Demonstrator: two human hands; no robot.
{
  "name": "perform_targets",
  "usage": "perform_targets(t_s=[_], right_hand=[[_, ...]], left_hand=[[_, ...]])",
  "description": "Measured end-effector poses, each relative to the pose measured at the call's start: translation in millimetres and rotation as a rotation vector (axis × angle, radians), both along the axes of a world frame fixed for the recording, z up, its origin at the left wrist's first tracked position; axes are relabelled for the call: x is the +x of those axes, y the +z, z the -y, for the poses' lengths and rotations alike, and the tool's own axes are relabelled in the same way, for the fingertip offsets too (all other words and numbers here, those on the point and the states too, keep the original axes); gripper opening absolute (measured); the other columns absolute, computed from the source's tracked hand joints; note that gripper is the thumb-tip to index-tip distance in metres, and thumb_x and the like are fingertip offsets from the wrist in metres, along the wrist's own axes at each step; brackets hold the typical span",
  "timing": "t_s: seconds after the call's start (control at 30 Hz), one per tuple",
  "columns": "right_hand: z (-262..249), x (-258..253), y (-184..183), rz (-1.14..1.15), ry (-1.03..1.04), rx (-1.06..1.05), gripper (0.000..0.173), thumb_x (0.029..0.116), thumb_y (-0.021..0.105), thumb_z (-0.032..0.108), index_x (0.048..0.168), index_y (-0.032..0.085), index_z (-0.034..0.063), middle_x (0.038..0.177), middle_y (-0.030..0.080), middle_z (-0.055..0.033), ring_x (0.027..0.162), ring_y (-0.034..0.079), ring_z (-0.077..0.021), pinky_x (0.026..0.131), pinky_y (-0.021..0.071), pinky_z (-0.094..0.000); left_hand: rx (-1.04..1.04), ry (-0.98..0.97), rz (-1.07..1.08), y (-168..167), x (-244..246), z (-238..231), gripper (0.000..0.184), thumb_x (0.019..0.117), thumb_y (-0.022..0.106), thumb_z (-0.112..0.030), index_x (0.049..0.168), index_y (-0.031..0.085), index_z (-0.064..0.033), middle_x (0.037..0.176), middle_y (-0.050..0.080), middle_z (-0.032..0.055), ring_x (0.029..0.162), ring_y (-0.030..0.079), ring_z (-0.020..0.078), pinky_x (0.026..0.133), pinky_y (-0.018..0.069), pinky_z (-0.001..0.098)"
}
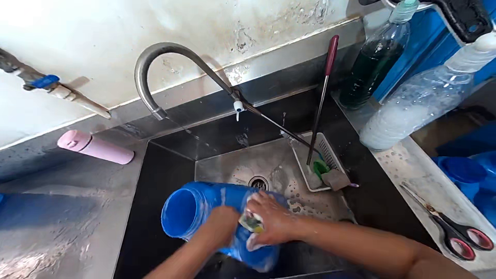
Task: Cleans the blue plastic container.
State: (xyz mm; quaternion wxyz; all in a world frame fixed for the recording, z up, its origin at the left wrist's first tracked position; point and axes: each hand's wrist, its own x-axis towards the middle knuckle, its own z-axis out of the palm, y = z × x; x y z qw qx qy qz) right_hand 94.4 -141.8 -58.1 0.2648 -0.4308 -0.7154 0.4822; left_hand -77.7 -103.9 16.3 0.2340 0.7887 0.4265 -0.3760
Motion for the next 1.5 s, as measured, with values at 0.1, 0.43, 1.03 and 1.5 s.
perform_targets(t_s=[0.1,0.43,1.03,1.5], right_hand=[[-8.1,16.0,-54.1,-0.059,-0.269,-0.243,0.052,0.0947,0.072,0.02,0.13,0.054,-0.0138,0.124,0.063,-0.0316,0.117,0.062,-0.0405,0.103,0.0479,-0.0543],[-18.1,-22.2,-6.0,0.269,-0.597,0.256,0.037,0.0956,0.065,0.01,0.13,0.065,-0.0036,0.149,0.05,-0.0283,0.136,0.051,-0.0453,0.11,0.041,-0.0612],[-12.7,-39.4,-56.7,0.897,-0.82,-0.145,0.053,0.1077,0.042,0.03,0.141,0.052,-0.0091,0.146,0.052,-0.0314,0.141,0.045,-0.046,0.117,0.0317,-0.0622],[-33.3,-52.7,-72.4,0.627,-0.993,0.038,0.05,0.0998,0.061,0.023,0.135,0.055,-0.012,0.137,0.056,-0.0329,0.13,0.055,-0.0444,0.112,0.0435,-0.0533]], left_hand=[[0.237,-0.002,0.293,-17.9,-19.7,35.7,0.035,0.0808,0.075,-0.003,0.113,0.071,0.0083,0.115,0.07,0.0299,0.111,0.066,0.0492,0.097,0.0476,0.0643],[0.581,0.518,1.083,-104.8,-162.1,10.6,0.046,0.0788,0.07,-0.005,0.116,0.063,0.0216,0.12,0.063,0.0394,0.118,0.061,0.0479,0.107,0.0441,0.0546],[0.144,0.811,0.846,-132.5,-198.6,-1.0,0.051,0.0987,0.064,-0.011,0.14,0.047,0.0115,0.135,0.057,0.0342,0.129,0.056,0.0425,0.111,0.0413,0.052],[0.174,0.869,0.737,-131.3,-193.5,-5.7,0.052,0.1017,0.062,-0.015,0.144,0.044,0.0096,0.136,0.057,0.0331,0.131,0.055,0.0426,0.112,0.0391,0.0544]])
